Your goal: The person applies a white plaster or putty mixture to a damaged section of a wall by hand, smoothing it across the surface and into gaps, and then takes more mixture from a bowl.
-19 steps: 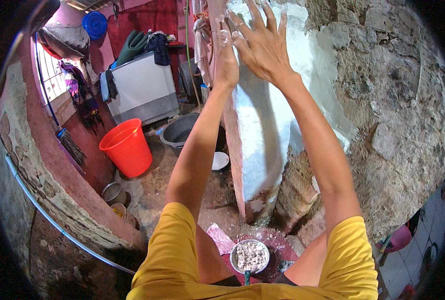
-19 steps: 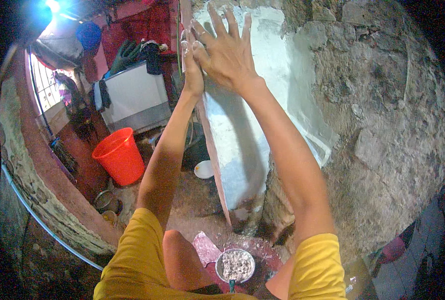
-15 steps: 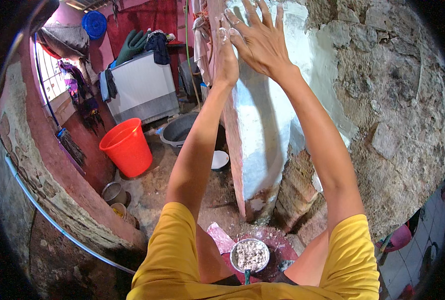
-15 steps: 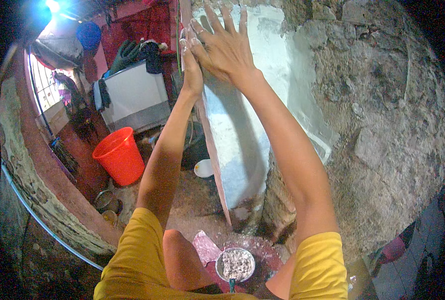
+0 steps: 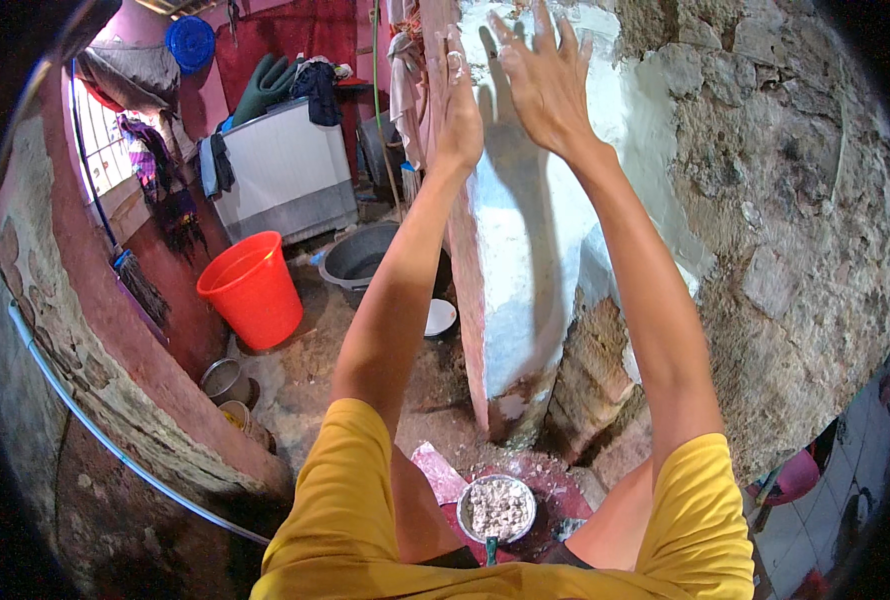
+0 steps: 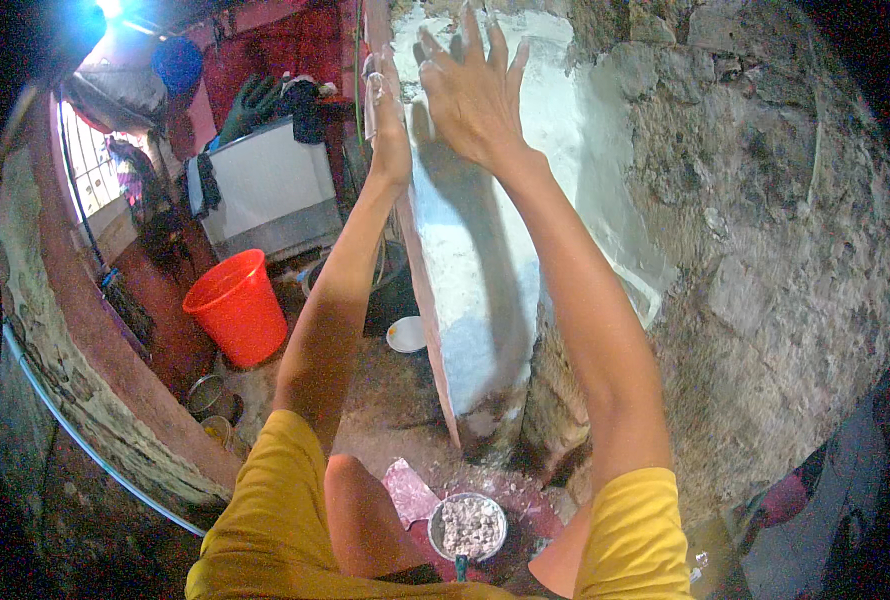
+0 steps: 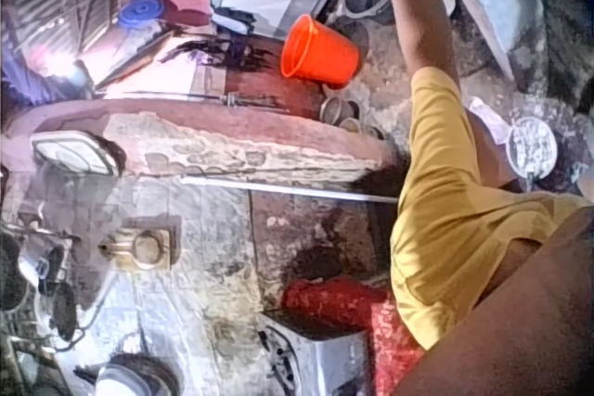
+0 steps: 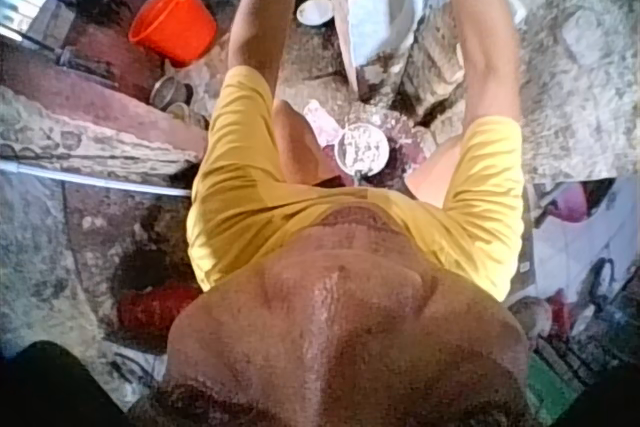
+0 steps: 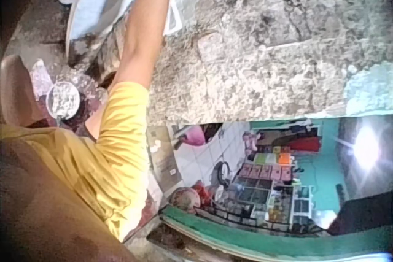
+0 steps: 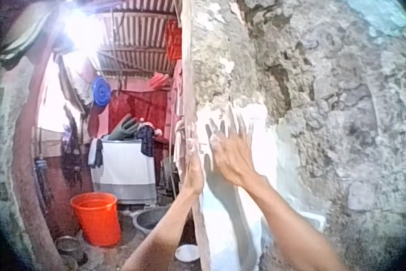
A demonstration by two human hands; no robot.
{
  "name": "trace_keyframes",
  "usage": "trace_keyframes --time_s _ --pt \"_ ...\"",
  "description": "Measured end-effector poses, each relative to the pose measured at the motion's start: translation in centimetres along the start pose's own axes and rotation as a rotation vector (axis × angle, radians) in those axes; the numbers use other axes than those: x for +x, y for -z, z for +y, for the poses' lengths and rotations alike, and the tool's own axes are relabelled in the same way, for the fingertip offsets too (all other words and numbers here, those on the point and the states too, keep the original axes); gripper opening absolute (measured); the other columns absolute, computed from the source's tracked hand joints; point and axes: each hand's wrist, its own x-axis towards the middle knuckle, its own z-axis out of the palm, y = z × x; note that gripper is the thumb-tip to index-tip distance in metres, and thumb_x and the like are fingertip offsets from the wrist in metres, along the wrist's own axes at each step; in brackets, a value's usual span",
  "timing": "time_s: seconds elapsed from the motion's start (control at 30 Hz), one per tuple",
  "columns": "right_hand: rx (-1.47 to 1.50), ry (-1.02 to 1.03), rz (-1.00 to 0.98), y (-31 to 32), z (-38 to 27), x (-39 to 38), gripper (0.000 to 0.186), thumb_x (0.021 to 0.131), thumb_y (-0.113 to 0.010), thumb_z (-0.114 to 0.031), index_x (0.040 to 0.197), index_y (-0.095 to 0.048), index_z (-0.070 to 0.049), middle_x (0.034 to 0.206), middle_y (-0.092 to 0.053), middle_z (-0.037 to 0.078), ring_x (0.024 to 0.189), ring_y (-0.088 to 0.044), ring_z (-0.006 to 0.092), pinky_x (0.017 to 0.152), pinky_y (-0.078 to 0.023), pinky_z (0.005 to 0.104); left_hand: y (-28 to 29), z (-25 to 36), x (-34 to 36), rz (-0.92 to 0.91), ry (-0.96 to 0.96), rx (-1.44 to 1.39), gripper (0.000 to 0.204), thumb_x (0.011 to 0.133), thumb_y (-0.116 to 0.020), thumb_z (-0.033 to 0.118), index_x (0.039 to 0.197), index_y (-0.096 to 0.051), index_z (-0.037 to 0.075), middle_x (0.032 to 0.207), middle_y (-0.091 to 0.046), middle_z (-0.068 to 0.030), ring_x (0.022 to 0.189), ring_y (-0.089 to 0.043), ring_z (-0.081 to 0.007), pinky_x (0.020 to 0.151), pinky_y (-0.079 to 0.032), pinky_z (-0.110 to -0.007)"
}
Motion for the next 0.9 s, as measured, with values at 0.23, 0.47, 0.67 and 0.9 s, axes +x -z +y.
trace_keyframes --time_s 0.23,0.47,0.67,0.9 --pt "-0.005 0.055 -0.014 -0.3 -2.1 0.3 0.042 0.084 -0.045 -0.029 0.125 -0.052 -0.019 0.143 -0.025 0.018 0.132 -0.018 0.0398 0.105 -0.008 0.0609 -0.8 -1.8 0.8 -0.059 0.135 -0.695 0.059 0.098 -0.016 0.041 0.142 -0.013 0.002 0.149 -0.013 -0.0116 0.137 -0.012 -0.0215 0.111 -0.008 -0.033" --pt "-0.073 0.150 -0.002 3.1 -2.1 2.5 0.042 0.078 -0.048 -0.025 0.116 -0.057 -0.009 0.143 -0.024 0.022 0.131 -0.021 0.0401 0.106 -0.014 0.0555 1.2 1.1 0.4 -0.097 0.204 -0.176 0.057 0.097 -0.016 0.040 0.143 -0.013 0.006 0.149 -0.012 -0.0122 0.138 -0.010 -0.0252 0.111 -0.008 -0.036" --pt "-0.211 0.458 -0.101 2.9 -1.1 4.2 0.040 0.076 -0.050 -0.024 0.113 -0.059 -0.013 0.146 -0.022 0.016 0.134 -0.020 0.0336 0.109 -0.009 0.0518 1.2 0.8 0.1 -0.020 0.211 -0.236 0.060 0.097 -0.019 0.042 0.143 -0.015 0.004 0.149 -0.013 -0.0130 0.138 -0.009 -0.0271 0.111 -0.006 -0.036" --pt "-0.173 0.452 -0.133 3.7 -1.1 4.4 0.039 0.073 -0.055 -0.022 0.111 -0.061 -0.015 0.146 -0.021 0.015 0.134 -0.019 0.0329 0.110 -0.009 0.0511 1.3 1.2 0.2 0.056 0.058 -0.309 0.060 0.096 -0.022 0.042 0.142 -0.016 0.004 0.148 -0.014 -0.0141 0.137 -0.009 -0.0277 0.111 -0.007 -0.036"
